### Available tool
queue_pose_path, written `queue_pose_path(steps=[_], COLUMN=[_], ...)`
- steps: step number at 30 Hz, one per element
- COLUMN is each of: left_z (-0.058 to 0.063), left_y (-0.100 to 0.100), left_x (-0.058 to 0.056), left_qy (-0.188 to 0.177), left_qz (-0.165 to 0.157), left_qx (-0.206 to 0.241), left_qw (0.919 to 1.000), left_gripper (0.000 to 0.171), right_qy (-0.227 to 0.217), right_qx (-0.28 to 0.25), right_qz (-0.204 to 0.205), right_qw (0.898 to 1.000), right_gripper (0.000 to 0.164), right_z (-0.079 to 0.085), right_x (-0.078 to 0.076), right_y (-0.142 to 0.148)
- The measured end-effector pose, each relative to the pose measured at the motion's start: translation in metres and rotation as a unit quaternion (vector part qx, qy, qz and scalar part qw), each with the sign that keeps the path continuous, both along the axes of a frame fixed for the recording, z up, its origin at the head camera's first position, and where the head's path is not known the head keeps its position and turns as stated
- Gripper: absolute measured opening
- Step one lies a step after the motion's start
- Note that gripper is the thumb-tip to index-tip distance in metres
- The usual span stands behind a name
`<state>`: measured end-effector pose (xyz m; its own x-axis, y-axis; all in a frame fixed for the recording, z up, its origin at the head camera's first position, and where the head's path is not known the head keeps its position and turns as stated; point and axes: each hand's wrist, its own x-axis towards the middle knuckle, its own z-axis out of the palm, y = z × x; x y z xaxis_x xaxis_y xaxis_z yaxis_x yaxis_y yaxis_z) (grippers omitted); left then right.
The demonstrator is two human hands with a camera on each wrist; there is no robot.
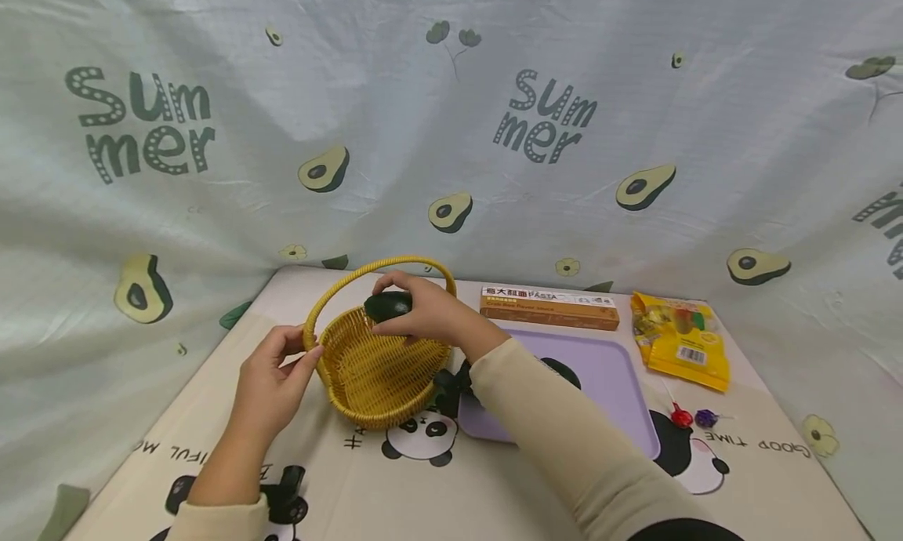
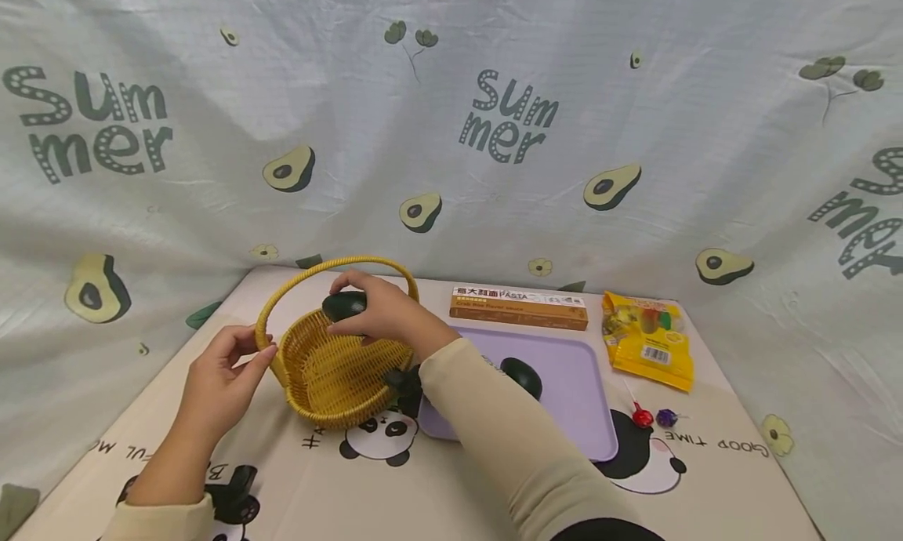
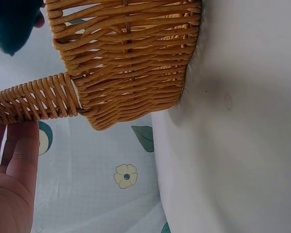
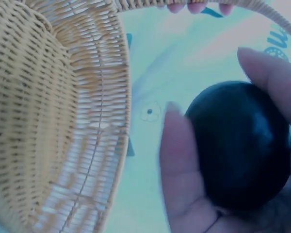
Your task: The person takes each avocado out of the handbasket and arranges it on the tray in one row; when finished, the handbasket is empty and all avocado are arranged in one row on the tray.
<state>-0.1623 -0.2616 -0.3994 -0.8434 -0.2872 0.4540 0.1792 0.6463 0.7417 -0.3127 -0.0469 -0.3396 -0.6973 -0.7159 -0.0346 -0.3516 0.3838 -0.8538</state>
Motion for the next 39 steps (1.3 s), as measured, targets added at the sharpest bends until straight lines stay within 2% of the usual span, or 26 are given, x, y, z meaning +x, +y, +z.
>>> queue_pose_path(steps=[3,8,14,18,25,31,39], left_z=[0.0,0.0,0.001,0.001,0.0,0.003,0.0], left_y=[0.0,-0.001,-0.001,-0.001,-0.002,-0.002,-0.004], left_x=[0.0,0.0,0.0,0.001,0.0,-0.001,-0.001], left_qy=[-0.002,0.004,0.008,0.005,0.017,0.021,-0.001], left_qz=[0.001,-0.004,-0.009,-0.006,-0.013,-0.017,-0.009], left_qx=[0.0,-0.004,-0.007,-0.009,-0.011,-0.015,-0.019], left_qw=[1.0,1.0,0.9999,0.9999,0.9997,0.9995,0.9998], left_gripper=[0.022,0.022,0.023,0.023,0.024,0.024,0.024], right_qy=[0.018,0.045,0.013,0.019,0.057,0.049,0.045], right_qx=[0.0,0.006,-0.032,-0.037,-0.024,-0.068,-0.053], right_qz=[0.008,0.036,0.047,0.048,0.012,-0.025,-0.06], right_qw=[1.0,0.998,0.998,0.998,0.998,0.996,0.996], right_gripper=[0.053,0.061,0.056,0.056,0.058,0.058,0.065], right_z=[0.0,-0.002,-0.007,-0.011,-0.018,-0.023,-0.023], right_x=[-0.001,-0.001,0.005,0.008,0.01,0.007,0.014], right_y=[0.012,0.037,0.063,0.081,0.118,0.143,0.171])
